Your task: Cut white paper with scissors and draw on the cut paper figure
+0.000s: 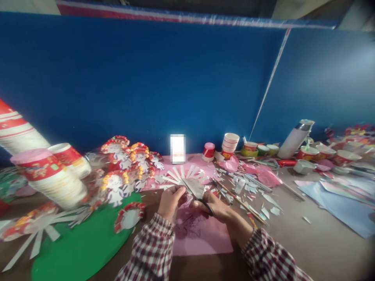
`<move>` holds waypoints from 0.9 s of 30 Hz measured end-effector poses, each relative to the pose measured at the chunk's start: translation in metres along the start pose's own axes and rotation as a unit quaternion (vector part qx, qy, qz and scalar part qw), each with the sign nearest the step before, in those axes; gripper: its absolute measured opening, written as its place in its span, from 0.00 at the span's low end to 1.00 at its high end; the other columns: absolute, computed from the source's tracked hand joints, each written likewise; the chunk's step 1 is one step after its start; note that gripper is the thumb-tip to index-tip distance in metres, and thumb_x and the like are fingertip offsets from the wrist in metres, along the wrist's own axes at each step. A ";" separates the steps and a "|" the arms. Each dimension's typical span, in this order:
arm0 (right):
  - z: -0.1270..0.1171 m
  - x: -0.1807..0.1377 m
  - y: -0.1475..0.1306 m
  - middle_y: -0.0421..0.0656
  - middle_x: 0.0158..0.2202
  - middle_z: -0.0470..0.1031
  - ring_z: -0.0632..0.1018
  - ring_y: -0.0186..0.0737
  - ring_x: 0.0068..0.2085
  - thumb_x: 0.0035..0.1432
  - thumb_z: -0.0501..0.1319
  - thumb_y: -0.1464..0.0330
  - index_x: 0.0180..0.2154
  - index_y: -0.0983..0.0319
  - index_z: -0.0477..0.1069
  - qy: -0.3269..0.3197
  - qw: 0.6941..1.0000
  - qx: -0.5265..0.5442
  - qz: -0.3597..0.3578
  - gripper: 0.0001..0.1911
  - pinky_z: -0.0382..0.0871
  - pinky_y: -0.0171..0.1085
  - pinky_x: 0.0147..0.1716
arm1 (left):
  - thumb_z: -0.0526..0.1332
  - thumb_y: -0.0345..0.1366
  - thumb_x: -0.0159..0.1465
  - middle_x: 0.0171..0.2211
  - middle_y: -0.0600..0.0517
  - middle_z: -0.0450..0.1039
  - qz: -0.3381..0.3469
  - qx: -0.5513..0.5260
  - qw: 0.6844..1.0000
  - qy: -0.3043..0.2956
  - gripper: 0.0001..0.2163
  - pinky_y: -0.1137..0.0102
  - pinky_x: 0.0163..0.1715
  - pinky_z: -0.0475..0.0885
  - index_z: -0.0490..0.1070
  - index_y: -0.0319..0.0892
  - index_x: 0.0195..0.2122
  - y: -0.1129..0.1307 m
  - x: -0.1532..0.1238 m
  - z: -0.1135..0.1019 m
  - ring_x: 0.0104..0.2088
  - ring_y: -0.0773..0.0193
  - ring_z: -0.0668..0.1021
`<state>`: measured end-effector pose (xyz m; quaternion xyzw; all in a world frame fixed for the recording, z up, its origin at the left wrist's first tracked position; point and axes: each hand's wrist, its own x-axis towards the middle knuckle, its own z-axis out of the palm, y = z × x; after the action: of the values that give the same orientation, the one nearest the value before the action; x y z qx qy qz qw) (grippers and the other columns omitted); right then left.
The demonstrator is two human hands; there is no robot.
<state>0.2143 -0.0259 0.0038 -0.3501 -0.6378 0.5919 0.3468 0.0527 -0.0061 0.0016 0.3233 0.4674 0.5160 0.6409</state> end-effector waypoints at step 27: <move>0.005 0.001 0.003 0.37 0.16 0.64 0.66 0.28 0.18 0.46 0.63 0.51 0.24 0.68 0.67 -0.004 0.999 0.032 -0.002 0.24 0.57 0.27 0.16 | 0.65 0.37 0.49 0.28 0.52 0.73 0.071 0.020 0.997 -0.003 0.14 0.72 0.29 0.71 0.67 0.41 0.36 -0.006 0.004 -0.003 0.28 0.67 0.76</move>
<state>0.2101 -0.0274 0.0007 -0.3349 -0.6209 0.6128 0.3561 0.0516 -0.0035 -0.0058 0.3700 0.4521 0.5496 0.5973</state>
